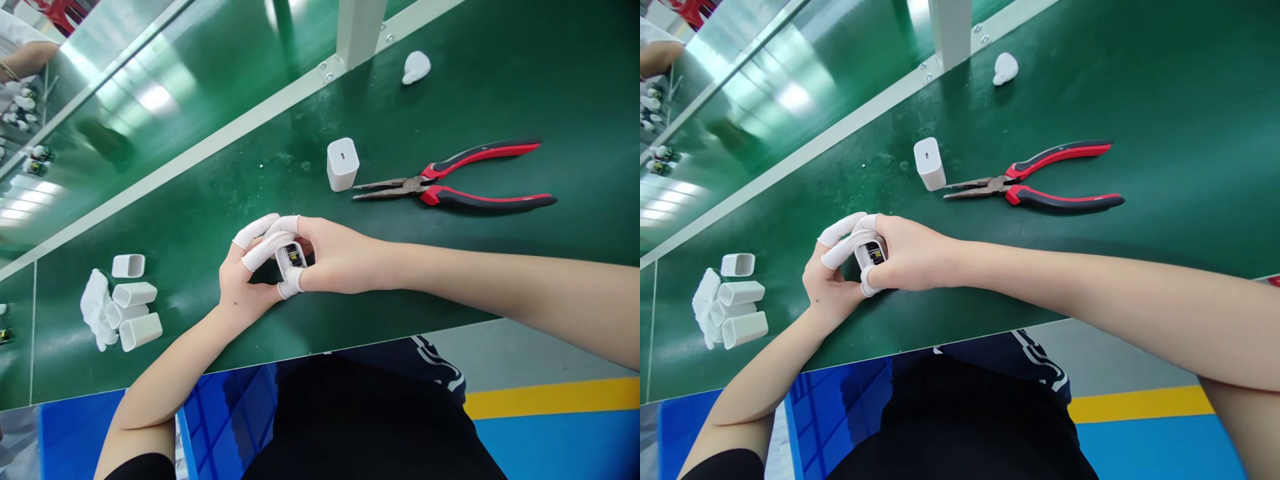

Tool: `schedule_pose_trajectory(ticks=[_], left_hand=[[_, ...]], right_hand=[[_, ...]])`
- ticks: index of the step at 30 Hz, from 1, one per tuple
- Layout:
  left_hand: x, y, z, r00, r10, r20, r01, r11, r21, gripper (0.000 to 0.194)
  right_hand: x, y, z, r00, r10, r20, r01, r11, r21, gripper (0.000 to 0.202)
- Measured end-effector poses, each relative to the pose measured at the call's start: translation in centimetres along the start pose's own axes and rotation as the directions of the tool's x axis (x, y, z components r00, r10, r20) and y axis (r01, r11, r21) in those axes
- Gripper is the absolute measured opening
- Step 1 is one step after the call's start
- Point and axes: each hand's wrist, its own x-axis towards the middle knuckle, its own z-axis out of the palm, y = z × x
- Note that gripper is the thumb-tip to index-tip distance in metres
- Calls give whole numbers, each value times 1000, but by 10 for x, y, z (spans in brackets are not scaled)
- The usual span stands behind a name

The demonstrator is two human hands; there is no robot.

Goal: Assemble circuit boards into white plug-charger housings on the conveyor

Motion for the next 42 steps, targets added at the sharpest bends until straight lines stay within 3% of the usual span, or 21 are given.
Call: schedule_pose_trajectory(ticks=[7,20,23,28,32,42], left_hand=[[3,1,-2,992,-115,43,119,985,-122,58],[3,3,-2,996,-87,25,89,995,-45,57],[2,1,-2,988,-142,58,150,976,-160,58],[3,-4,-3,962,-245,122,274,867,-417,59],[6,-6,-4,960,-243,142,281,847,-450,58],[3,-6,-2,976,-181,124,217,883,-416,63]], right_hand=[[5,5,-8,997,-52,55,47,996,73,24],[2,4,-1,999,-26,-19,26,1000,-14,29],[2,3,0,997,-18,-73,15,999,-33,24],[4,6,-4,995,-56,-87,58,998,24,16],[3,7,-5,992,-99,-76,105,992,73,15],[2,5,-3,995,-67,-69,73,993,89,20]])
